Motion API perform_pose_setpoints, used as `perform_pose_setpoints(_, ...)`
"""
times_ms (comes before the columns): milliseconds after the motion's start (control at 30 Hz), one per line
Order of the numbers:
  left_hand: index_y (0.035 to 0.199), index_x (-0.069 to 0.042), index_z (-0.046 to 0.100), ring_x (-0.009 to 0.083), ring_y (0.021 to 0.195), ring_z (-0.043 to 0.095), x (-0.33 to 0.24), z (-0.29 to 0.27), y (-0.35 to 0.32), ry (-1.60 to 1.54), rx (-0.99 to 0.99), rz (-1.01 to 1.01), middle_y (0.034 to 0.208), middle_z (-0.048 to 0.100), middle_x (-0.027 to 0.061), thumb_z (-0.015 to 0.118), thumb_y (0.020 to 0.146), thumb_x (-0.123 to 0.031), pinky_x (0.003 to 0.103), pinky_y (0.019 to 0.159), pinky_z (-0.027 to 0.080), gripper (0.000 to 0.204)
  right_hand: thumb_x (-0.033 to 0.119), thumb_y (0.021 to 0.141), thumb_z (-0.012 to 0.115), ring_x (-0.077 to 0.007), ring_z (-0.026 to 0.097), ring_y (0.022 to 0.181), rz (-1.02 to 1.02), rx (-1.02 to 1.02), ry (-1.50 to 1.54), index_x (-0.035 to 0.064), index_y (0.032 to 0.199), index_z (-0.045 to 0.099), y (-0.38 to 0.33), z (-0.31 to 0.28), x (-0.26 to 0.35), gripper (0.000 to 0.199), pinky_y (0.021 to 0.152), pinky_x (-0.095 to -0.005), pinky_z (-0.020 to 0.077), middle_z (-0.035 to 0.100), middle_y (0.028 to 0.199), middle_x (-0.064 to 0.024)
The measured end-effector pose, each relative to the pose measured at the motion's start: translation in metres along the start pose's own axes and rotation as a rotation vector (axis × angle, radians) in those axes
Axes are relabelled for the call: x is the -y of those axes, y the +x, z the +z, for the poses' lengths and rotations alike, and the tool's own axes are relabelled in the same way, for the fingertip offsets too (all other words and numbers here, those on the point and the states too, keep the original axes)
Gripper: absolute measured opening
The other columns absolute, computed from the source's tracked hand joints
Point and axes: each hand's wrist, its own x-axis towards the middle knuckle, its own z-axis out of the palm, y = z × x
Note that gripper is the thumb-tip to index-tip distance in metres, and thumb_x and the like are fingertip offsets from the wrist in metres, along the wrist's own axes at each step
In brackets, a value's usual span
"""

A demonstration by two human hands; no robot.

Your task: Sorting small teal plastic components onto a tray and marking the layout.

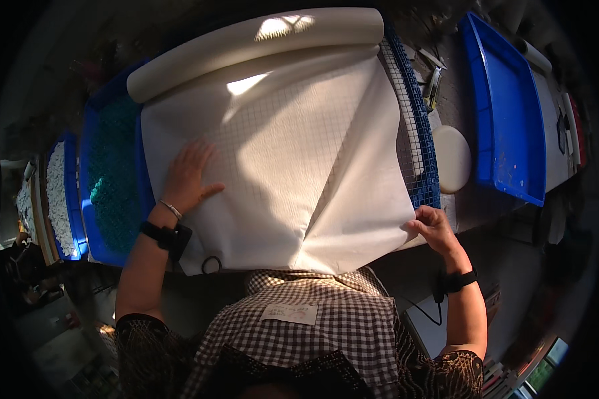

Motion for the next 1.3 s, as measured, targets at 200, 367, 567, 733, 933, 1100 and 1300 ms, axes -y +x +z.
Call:
perform_pose_setpoints(200,0.131,-0.015,0.038,0.0349,0.125,0.033,0.002,-0.002,0.015,-0.029,-0.039,0.035,0.135,0.036,0.0148,0.062,0.067,-0.06,0.045,0.102,0.028,0.081,0.014,0.084,0.063,-0.005,0.053,0.066,0.045,-0.032,0.094,0.0041,0.081,0.057,-0.012,0.004,-0.014,0.013,0.061,-0.02,0.0434,0.06,0.073,0.0012)
perform_pose_setpoints(367,0.13,-0.013,0.04,0.0333,0.122,0.037,-0.005,-0.004,0.016,-0.017,-0.087,0.077,0.134,0.038,0.0159,0.062,0.072,-0.054,0.042,0.1,0.033,0.074,0.017,0.084,0.063,-0.0056,0.052,0.062,0.06,-0.051,0.186,0.0041,0.08,0.054,-0.018,0.006,-0.025,0.016,0.056,-0.0193,0.0417,0.058,0.071,0.0)
perform_pose_setpoints(567,0.125,-0.007,0.046,0.0207,0.116,0.047,0.026,-0.027,-0.009,-1.002,-0.312,-0.301,0.123,0.052,0.0094,0.06,0.084,-0.031,0.034,0.1,0.034,0.05,0.014,0.085,0.062,-0.005,0.054,0.07,0.024,0.005,0.189,0.0031,0.089,0.058,-0.018,0.005,-0.045,0.013,0.061,-0.0195,0.0436,0.06,0.079,0.0015)
perform_pose_setpoints(733,0.124,-0.002,0.045,0.018,0.115,0.049,0.006,-0.077,-0.057,-1.111,-0.661,-0.481,0.121,0.053,0.0102,0.049,0.091,-0.032,0.033,0.098,0.035,0.045,0.015,0.087,0.059,-0.0065,0.054,0.08,-0.012,0.062,0.137,-0.0002,0.098,0.059,-0.017,0.006,-0.049,0.019,0.073,-0.0218,0.0449,0.061,0.088,-0.0002)
perform_pose_setpoints(933,0.111,0.001,0.053,0.0161,0.1,0.054,-0.132,-0.094,-0.109,-1.22,-0.053,-0.319,0.103,0.061,0.0093,0.053,0.087,-0.029,0.03,0.089,0.039,0.038,0.02,0.087,0.059,-0.0076,0.056,0.081,0.017,0.161,0.299,-0.0011,0.095,0.057,-0.021,-0.002,-0.06,0.022,0.073,-0.0217,0.0453,0.062,0.088,-0.0027)
perform_pose_setpoints(1100,0.112,0.005,0.052,0.0186,0.1,0.057,-0.238,-0.017,-0.12,-1.699,0.481,-0.302,0.107,0.059,0.0136,0.048,0.088,-0.011,0.029,0.09,0.042,0.029,0.023,0.089,0.057,-0.0064,0.055,0.081,-0.023,0.231,0.343,-0.0007,0.096,0.057,-0.021,-0.003,-0.063,0.024,0.071,-0.0208,0.0441,0.062,0.088,-0.0021)
perform_pose_setpoints(1300,0.134,-0.001,0.029,0.0225,0.106,0.052,-0.315,0.068,-0.088,-2.276,0.897,-0.487,0.12,0.049,0.0196,0.06,0.086,-0.023,0.031,0.089,0.043,0.061,0.023,0.09,0.055,-0.0042,0.052,0.076,-0.058,0.246,0.284,-0.0002,0.097,0.058,-0.017,0.0,-0.068,0.025,0.064,-0.019,0.0414,0.06,0.085,0.0009)
